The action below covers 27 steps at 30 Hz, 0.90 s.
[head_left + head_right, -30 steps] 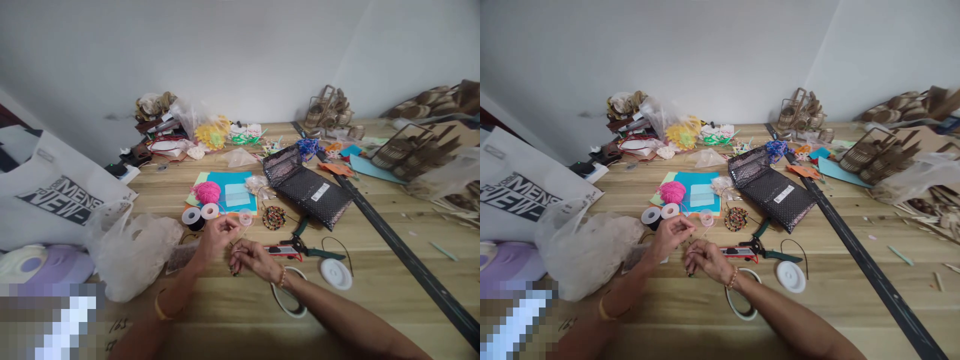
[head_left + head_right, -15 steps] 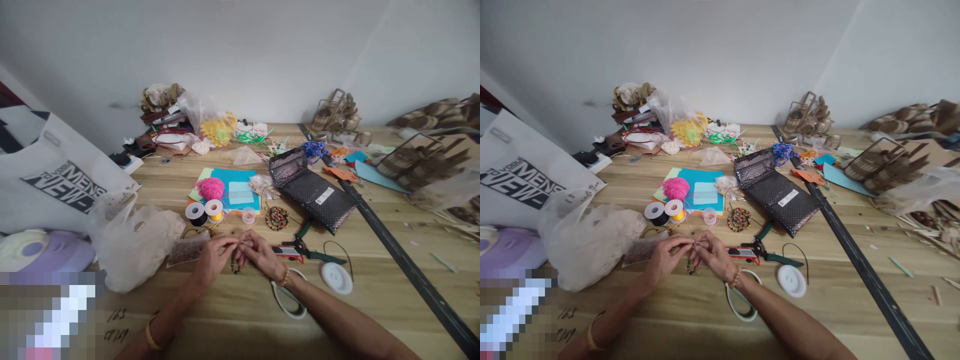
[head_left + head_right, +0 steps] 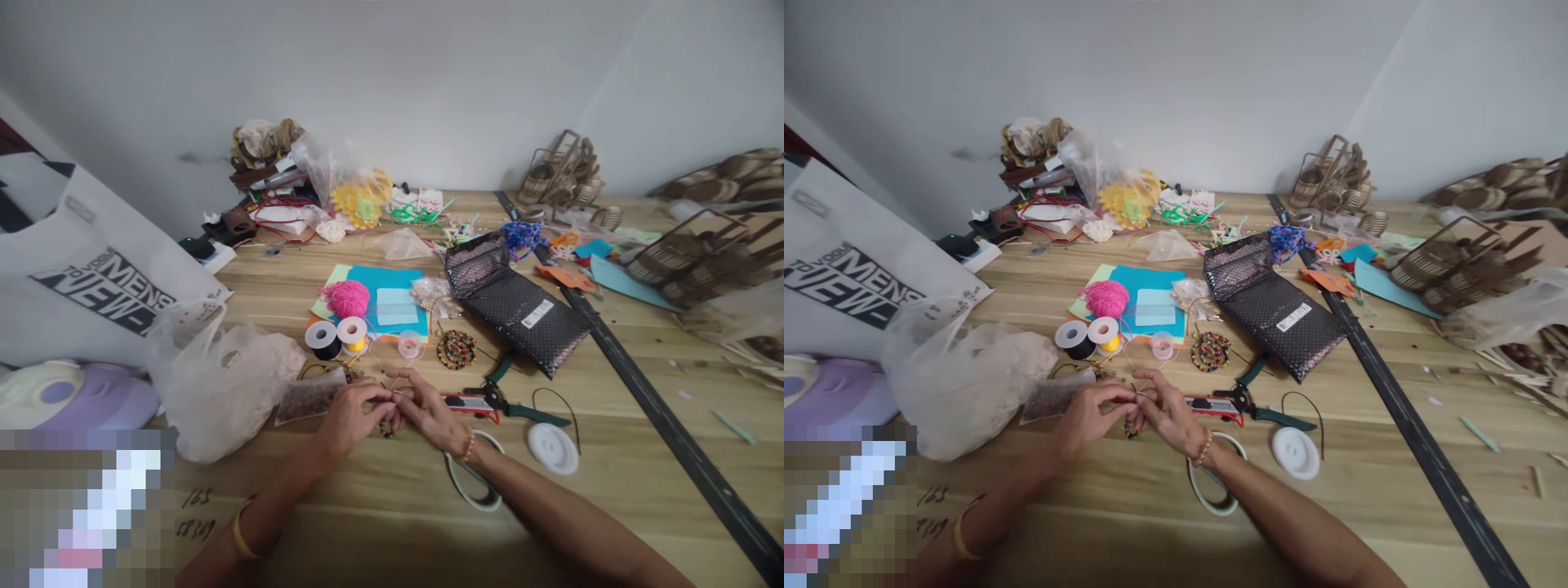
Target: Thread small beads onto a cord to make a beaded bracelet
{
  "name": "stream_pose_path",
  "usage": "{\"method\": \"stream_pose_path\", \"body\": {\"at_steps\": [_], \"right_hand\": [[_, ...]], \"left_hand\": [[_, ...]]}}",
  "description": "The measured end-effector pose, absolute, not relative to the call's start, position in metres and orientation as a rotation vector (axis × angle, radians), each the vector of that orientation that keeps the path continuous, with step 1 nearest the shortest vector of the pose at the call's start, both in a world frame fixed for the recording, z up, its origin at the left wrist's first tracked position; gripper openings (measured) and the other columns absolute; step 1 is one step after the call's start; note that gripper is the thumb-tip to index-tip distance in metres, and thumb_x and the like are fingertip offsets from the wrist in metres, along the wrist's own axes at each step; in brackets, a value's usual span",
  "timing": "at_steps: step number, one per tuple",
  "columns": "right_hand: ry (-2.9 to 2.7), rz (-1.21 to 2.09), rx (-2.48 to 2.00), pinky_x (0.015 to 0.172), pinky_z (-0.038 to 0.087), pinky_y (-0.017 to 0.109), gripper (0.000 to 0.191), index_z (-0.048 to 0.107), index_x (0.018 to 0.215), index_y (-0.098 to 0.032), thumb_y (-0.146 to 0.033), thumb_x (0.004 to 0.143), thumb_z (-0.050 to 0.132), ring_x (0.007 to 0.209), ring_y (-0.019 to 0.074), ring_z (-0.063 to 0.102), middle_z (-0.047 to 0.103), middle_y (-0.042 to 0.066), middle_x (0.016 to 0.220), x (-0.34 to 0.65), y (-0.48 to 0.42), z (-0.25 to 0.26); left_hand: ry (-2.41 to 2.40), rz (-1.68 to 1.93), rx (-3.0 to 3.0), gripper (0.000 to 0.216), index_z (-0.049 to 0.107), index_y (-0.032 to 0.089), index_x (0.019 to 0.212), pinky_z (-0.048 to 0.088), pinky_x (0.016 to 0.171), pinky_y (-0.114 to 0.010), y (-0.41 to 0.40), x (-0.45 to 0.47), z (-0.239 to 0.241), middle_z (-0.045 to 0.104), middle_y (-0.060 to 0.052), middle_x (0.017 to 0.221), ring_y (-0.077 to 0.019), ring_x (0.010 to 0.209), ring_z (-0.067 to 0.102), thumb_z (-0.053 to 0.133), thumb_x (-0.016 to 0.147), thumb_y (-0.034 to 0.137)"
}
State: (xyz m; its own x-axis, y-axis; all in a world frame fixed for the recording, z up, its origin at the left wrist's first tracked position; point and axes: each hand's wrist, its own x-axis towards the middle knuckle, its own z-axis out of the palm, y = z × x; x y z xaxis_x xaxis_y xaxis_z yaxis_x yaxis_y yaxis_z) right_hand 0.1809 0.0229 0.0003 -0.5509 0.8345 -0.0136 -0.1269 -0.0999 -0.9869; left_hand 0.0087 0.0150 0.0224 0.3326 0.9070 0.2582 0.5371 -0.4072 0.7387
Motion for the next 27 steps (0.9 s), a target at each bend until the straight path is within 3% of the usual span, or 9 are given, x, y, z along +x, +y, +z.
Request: {"method": "stream_pose_path", "body": {"at_steps": [10,18,27], "right_hand": [[-1.573,1.72,-0.757,0.055,0.051,0.025,0.044,0.041,0.123,-0.015,-0.048,0.094,0.04,0.061,0.0136,0.064,0.064,0.001,0.068,0.182,0.021,0.002],[-1.41,1.839,-0.672,0.058,0.05,0.023,0.047,0.039,0.119,-0.018,-0.033,0.082,0.064,0.064,0.0113,0.063,0.062,-0.002,0.073,0.179,0.022,-0.002],[-1.252,1.967,-0.622,0.058,0.052,0.024,0.045,0.043,0.115,-0.018,-0.028,0.079,0.068,0.07,0.0129,0.065,0.065,0.002,0.082,0.182,0.029,-0.003]], "left_hand": [[1.204,1.107,2.159,0.013,0.063,0.016,0.069,0.049,0.065,-0.025,0.011,0.012,0.014,0.063,-0.004,0.068,-0.0155,0.07,0.061,0.059,0.08,0.01],[1.277,1.142,2.127,0.01,0.064,0.017,0.071,0.049,0.065,-0.025,0.012,0.012,0.009,0.064,-0.004,0.07,-0.0148,0.069,0.061,0.062,0.08,0.014],[1.301,1.165,2.021,0.013,0.064,0.016,0.067,0.049,0.062,-0.025,0.014,0.007,0.013,0.066,-0.004,0.067,-0.0147,0.065,0.062,0.06,0.08,0.016]]}}
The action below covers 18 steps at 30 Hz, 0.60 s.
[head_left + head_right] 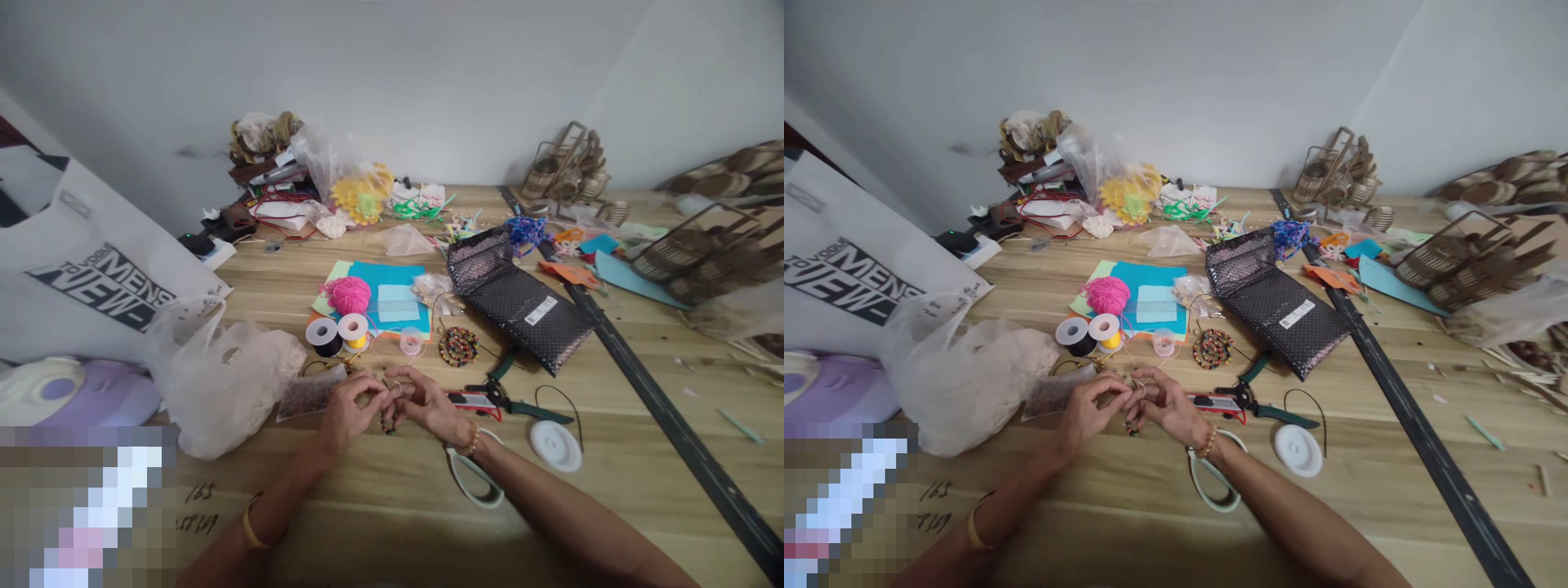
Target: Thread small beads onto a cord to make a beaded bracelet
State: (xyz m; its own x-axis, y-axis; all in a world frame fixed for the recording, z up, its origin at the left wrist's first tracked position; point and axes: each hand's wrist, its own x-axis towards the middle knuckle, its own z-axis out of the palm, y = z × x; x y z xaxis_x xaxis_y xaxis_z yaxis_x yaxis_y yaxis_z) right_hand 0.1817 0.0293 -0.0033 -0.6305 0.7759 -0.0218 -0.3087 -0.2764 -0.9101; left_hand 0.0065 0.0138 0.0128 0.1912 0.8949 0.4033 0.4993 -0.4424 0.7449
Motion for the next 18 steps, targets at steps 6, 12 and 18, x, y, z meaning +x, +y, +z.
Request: {"method": "stream_pose_path", "body": {"at_steps": [6,12,18], "right_hand": [[-1.219,1.979,-0.581,0.069,0.054,0.031,0.041,0.044,0.116,-0.017,-0.022,0.079,0.063,0.081,0.017,0.067,0.068,0.007,0.092,0.1843,0.0309,-0.0013],[-1.291,1.945,-0.607,0.067,0.054,0.03,0.044,0.043,0.118,-0.019,-0.02,0.079,0.061,0.07,0.0132,0.065,0.066,0.004,0.091,0.1839,0.0288,0.002],[-1.468,1.86,-0.659,0.068,0.053,0.029,0.044,0.041,0.122,-0.017,-0.016,0.08,0.057,0.075,0.0137,0.065,0.066,0.004,0.086,0.1801,0.0245,-0.0017]], "left_hand": [[1.315,1.193,1.948,0.01,0.067,0.016,0.071,0.05,0.063,-0.026,0.0129,0.0031,0.0153,0.067,-0.005,0.071,-0.016,0.069,0.064,0.062,0.079,0.019],[1.288,1.199,1.999,0.003,0.068,0.016,0.074,0.05,0.066,-0.028,0.011,0.0051,0.0136,0.067,-0.006,0.074,-0.0174,0.073,0.063,0.069,0.074,0.019],[1.313,1.134,1.942,0.003,0.069,0.015,0.074,0.05,0.067,-0.028,0.0122,0.0059,0.0101,0.067,-0.006,0.075,-0.0178,0.073,0.063,0.069,0.074,0.018]]}}
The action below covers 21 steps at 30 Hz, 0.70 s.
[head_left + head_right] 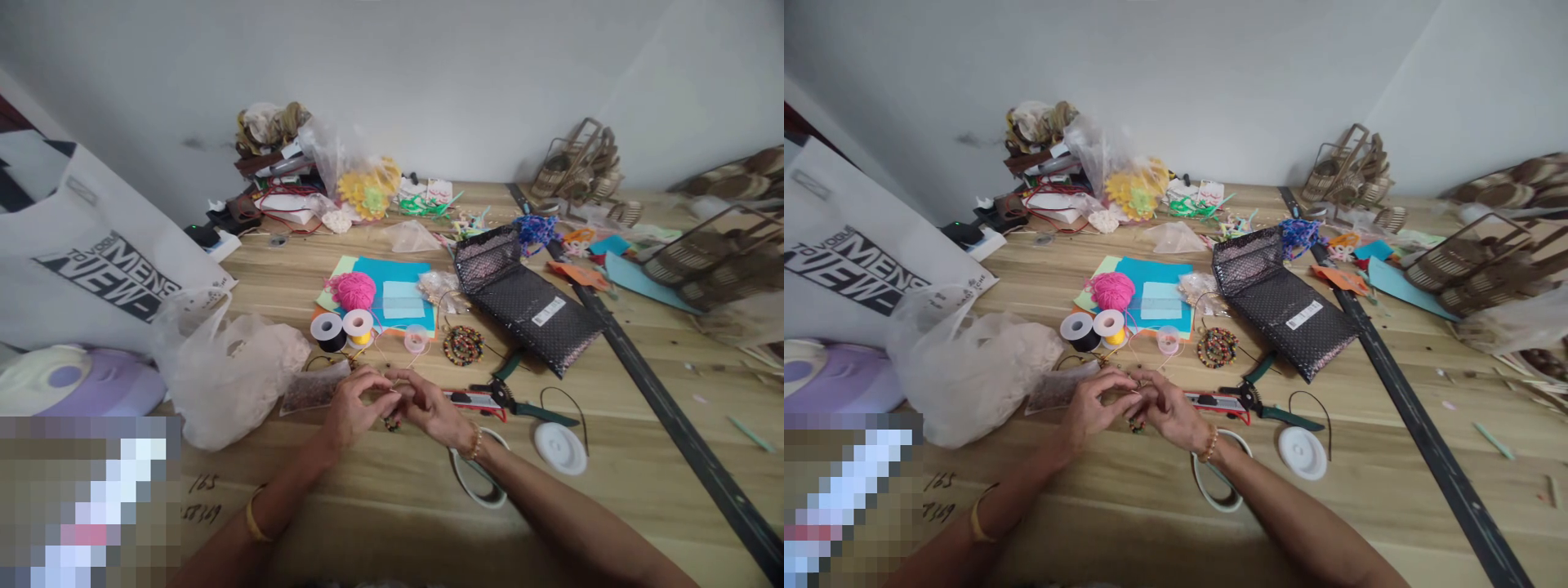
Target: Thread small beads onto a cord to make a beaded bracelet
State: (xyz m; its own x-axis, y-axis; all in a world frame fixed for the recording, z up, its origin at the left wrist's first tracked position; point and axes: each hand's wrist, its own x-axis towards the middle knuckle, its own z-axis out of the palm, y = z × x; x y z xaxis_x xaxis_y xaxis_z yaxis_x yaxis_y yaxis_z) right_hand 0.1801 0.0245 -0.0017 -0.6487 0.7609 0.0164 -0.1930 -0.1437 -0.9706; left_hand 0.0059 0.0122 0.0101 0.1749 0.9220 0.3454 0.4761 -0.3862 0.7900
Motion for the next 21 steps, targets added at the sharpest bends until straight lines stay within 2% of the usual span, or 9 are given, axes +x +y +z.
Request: {"method": "stream_pose_path", "body": {"at_steps": [4,8,10,14,18,21], "right_hand": [[-1.547,1.803,-0.657,0.068,0.054,0.03,0.046,0.041,0.125,-0.017,-0.014,0.081,0.053,0.077,0.0148,0.065,0.066,0.003,0.082,0.176,0.021,-0.008],[-1.695,1.643,-0.743,0.061,0.05,0.026,0.045,0.042,0.124,-0.017,-0.013,0.08,0.051,0.066,0.0132,0.062,0.064,0.001,0.076,0.179,0.02,0.002],[-1.813,1.413,-0.914,0.054,0.044,0.023,0.038,0.049,0.118,-0.017,-0.014,0.081,0.051,0.061,0.0119,0.057,0.063,0.001,0.076,0.187,0.024,0.014],[-2.006,0.824,-1.228,0.056,0.042,0.024,0.016,0.058,0.098,-0.016,-0.021,0.085,0.049,0.063,0.0134,0.055,0.062,0.006,0.087,0.211,0.049,0.036],[-2.223,0.217,-1.61,0.063,0.039,0.025,0.019,0.063,0.096,-0.018,-0.025,0.089,0.046,0.077,0.0164,0.059,0.061,0.008,0.097,0.232,0.083,0.039],[-2.368,0.004,-1.761,0.063,0.038,0.025,0.021,0.064,0.09,-0.017,-0.026,0.091,0.045,0.085,0.0186,0.059,0.062,0.01,0.097,0.236,0.103,0.034]], "left_hand": [[1.255,1.144,1.936,0.008,0.068,0.016,0.072,0.05,0.066,-0.027,0.013,0.008,0.011,0.066,-0.005,0.073,-0.0162,0.071,0.063,0.063,0.078,0.017],[1.239,1.187,1.923,0.013,0.065,0.016,0.069,0.049,0.065,-0.027,0.013,0.008,0.012,0.066,-0.005,0.07,-0.0154,0.068,0.062,0.06,0.08,0.018],[1.267,1.229,1.878,0.014,0.064,0.016,0.067,0.049,0.064,-0.026,0.013,0.007,0.012,0.066,-0.004,0.068,-0.0153,0.066,0.062,0.061,0.08,0.019],[1.303,1.26,1.8,0.014,0.064,0.016,0.068,0.049,0.064,-0.026,0.013,0.005,0.012,0.067,-0.004,0.069,-0.0154,0.067,0.062,0.062,0.08,0.023],[1.283,1.244,1.798,0.016,0.063,0.016,0.067,0.048,0.063,-0.025,0.014,0.005,0.011,0.066,-0.004,0.067,-0.0146,0.065,0.061,0.061,0.081,0.024],[1.273,1.226,1.809,0.017,0.063,0.015,0.065,0.048,0.064,-0.026,0.014,0.004,0.009,0.065,-0.004,0.066,-0.0148,0.064,0.061,0.061,0.08,0.023]]}}
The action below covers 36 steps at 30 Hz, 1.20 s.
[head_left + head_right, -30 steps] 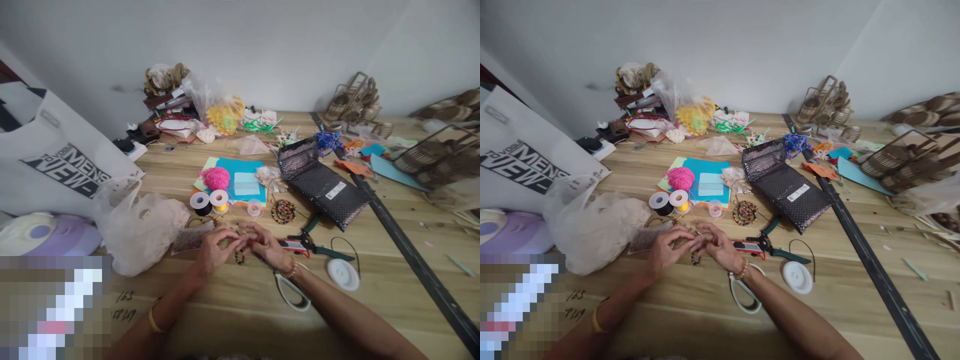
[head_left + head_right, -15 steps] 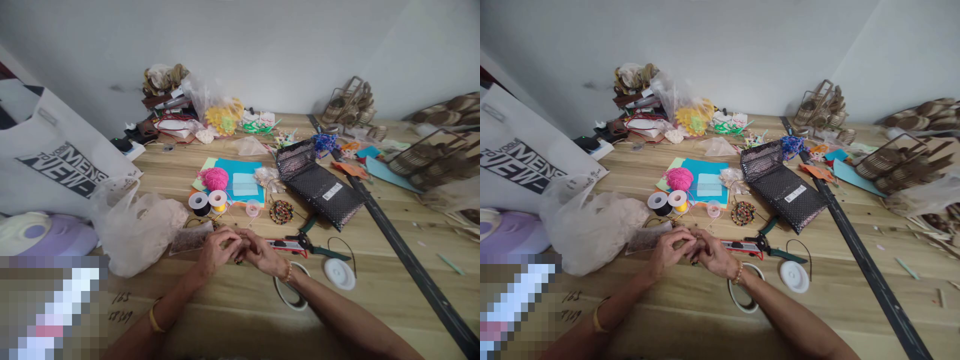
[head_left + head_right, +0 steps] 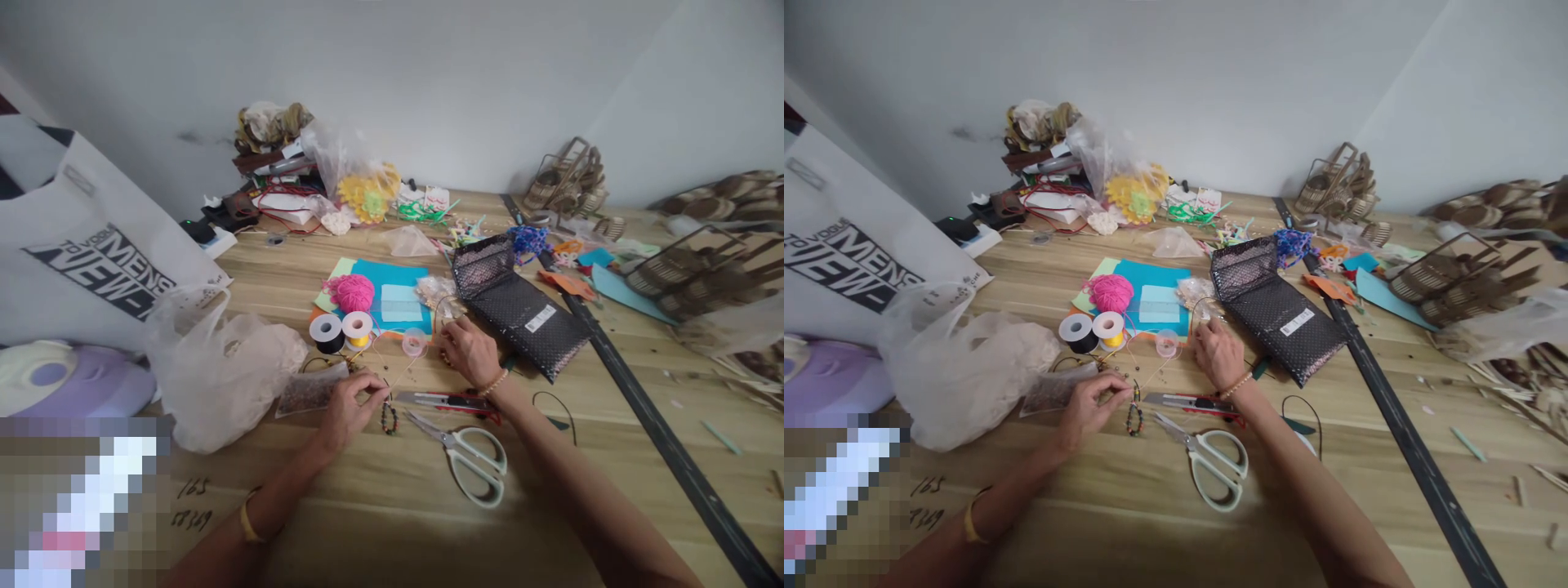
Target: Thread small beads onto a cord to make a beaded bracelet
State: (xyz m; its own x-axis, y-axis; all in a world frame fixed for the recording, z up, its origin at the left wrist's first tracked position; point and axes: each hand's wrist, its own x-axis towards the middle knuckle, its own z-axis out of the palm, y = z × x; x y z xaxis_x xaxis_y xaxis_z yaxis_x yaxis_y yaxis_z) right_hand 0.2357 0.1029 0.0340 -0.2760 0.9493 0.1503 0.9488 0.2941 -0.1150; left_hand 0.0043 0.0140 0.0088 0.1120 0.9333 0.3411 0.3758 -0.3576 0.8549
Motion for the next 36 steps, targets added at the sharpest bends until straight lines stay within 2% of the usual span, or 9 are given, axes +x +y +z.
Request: {"method": "stream_pose_path", "body": {"at_steps": [4,8,13,16,18,20,22,25,36], "right_hand": [[-2.475,-0.099,-1.903,0.064,0.038,0.027,0.02,0.064,0.087,-0.015,-0.028,0.089,0.049,0.091,0.0233,0.059,0.062,0.013,0.097,0.231,0.117,0.026],[-2.4,0.057,-1.922,0.063,0.039,0.026,0.019,0.064,0.087,-0.015,-0.026,0.089,0.048,0.083,0.0207,0.06,0.063,0.012,0.098,0.232,0.123,0.021],[-2.009,0.671,-1.358,0.072,0.044,0.027,0.02,0.062,0.082,-0.015,-0.031,0.086,0.051,0.081,0.0181,0.058,0.062,0.007,0.085,0.245,0.118,0.024],[-1.72,1.144,-1.156,0.063,0.044,0.026,0.024,0.062,0.085,-0.015,-0.038,0.084,0.057,0.068,0.0148,0.056,0.062,0.004,0.079,0.247,0.106,0.029],[-1.606,1.321,-1.107,0.056,0.042,0.024,0.024,0.064,0.087,-0.015,-0.038,0.083,0.061,0.061,0.0121,0.053,0.062,0.002,0.073,0.244,0.098,0.031],[-1.53,1.421,-1.035,0.06,0.044,0.024,0.019,0.066,0.084,-0.016,-0.035,0.08,0.065,0.064,0.0119,0.055,0.065,0.004,0.081,0.239,0.091,0.032],[-1.473,1.485,-0.916,0.073,0.047,0.028,0.015,0.068,0.082,-0.017,-0.032,0.078,0.069,0.081,0.0156,0.06,0.067,0.005,0.091,0.234,0.086,0.032],[-1.458,1.536,-0.824,0.086,0.046,0.033,0.011,0.069,0.08,-0.019,-0.029,0.077,0.071,0.094,0.0186,0.06,0.068,0.005,0.092,0.229,0.083,0.033],[-1.529,1.55,-0.756,0.094,0.042,0.036,0.012,0.071,0.074,-0.017,-0.029,0.074,0.074,0.091,0.0183,0.061,0.068,0.006,0.091,0.226,0.081,0.032]], "left_hand": [[1.282,1.193,1.824,0.018,0.063,0.015,0.065,0.048,0.063,-0.026,0.013,0.003,0.007,0.064,-0.004,0.065,-0.0149,0.064,0.059,0.06,0.08,0.024],[1.282,1.191,1.81,0.016,0.063,0.015,0.066,0.047,0.062,-0.025,0.013,0.002,0.005,0.063,-0.004,0.066,-0.0144,0.064,0.059,0.06,0.08,0.022],[1.268,1.204,1.803,0.015,0.063,0.015,0.067,0.047,0.063,-0.025,0.012,0.002,0.005,0.063,-0.003,0.066,-0.0144,0.065,0.059,0.06,0.081,0.021],[1.266,1.218,1.81,0.015,0.063,0.015,0.067,0.047,0.062,-0.025,0.012,0.002,0.006,0.062,-0.003,0.065,-0.0141,0.064,0.059,0.06,0.081,0.021],[1.262,1.224,1.815,0.015,0.063,0.015,0.067,0.047,0.061,-0.024,0.013,0.002,0.006,0.062,-0.003,0.064,-0.0138,0.062,0.059,0.06,0.08,0.021],[1.254,1.22,1.814,0.015,0.062,0.015,0.066,0.047,0.06,-0.024,0.013,0.002,0.005,0.063,-0.003,0.064,-0.0135,0.062,0.059,0.06,0.08,0.02],[1.254,1.216,1.806,0.015,0.062,0.015,0.066,0.046,0.06,-0.024,0.013,0.002,0.005,0.063,-0.003,0.064,-0.0136,0.062,0.059,0.06,0.08,0.019],[1.265,1.215,1.793,0.014,0.062,0.015,0.067,0.047,0.061,-0.024,0.013,0.002,0.006,0.063,-0.003,0.064,-0.0141,0.062,0.059,0.061,0.079,0.019],[1.267,1.221,1.781,0.011,0.063,0.015,0.067,0.047,0.063,-0.025,0.013,0.002,0.007,0.065,-0.003,0.066,-0.0148,0.064,0.06,0.062,0.078,0.016]]}}
